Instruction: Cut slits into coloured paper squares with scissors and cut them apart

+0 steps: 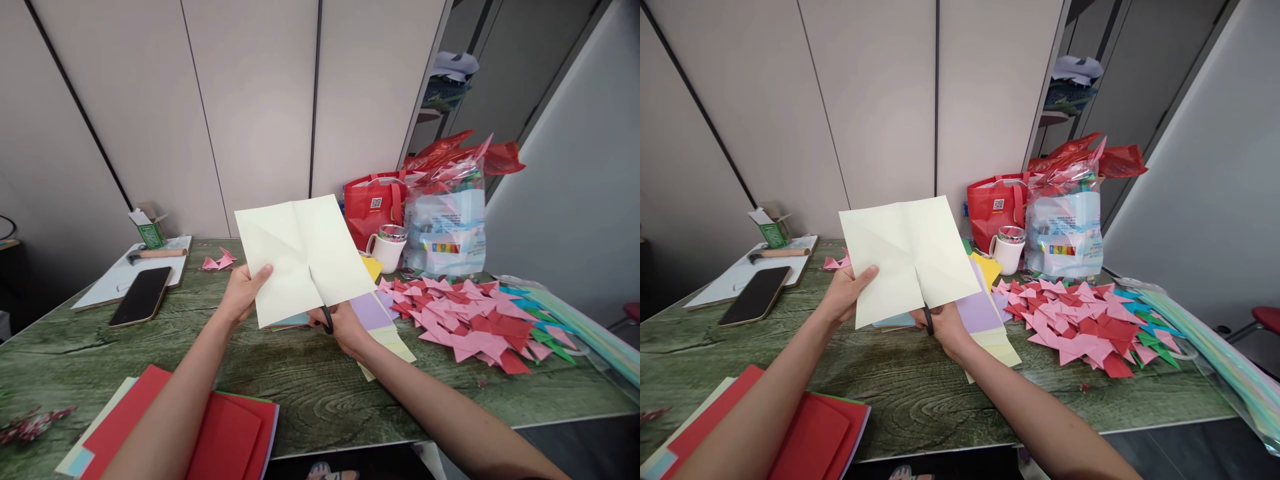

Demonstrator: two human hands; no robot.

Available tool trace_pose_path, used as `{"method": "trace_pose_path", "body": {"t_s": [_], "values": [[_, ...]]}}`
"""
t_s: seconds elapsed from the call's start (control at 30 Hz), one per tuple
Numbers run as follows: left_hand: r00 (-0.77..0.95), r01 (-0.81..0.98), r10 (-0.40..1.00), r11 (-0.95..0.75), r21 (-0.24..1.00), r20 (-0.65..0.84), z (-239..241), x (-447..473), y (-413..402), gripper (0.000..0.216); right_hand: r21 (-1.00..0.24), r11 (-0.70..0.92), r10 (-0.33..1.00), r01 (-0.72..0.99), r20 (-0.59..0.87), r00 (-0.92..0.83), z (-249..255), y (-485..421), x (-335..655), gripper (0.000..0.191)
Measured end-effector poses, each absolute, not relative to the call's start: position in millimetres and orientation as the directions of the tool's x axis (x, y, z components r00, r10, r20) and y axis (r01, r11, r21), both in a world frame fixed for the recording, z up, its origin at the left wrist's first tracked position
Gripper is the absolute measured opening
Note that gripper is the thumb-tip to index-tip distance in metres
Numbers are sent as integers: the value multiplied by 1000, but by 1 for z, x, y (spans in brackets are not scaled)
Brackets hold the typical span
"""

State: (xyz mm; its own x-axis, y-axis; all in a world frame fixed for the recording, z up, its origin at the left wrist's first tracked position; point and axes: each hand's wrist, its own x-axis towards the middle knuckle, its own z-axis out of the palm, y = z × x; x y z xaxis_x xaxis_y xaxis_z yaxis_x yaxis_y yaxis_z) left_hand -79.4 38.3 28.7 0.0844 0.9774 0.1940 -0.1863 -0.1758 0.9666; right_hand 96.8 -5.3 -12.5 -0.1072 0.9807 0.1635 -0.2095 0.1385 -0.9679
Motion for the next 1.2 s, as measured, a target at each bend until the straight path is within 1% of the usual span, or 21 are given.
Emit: {"method": "trace_pose_path", "body": {"t_s": [0.17,0.5,0.73,0.87,1.2], "values": [[111,-213,974,-171,962,198,30,-79,38,37,-970,132,982,-206,156,-108,-14,-5,96,19],[100,-191,974,-181,965,202,29,-79,37,44,-973,128,985,-193,147,-89,-14,-4,96,22],[109,-200,973,-180,963,205,31,-79,36,44,-962,119,984,-247,148,-102,-10,-7,94,18],[120,-211,971,-177,961,205,30,-80,37,41,-960,129,982,-250,158,-101,-7,-9,94,17],[123,-226,968,-186,956,217,28,-80,38,35,-975,107,988,-197,125,-85,-14,-6,96,22]]}}
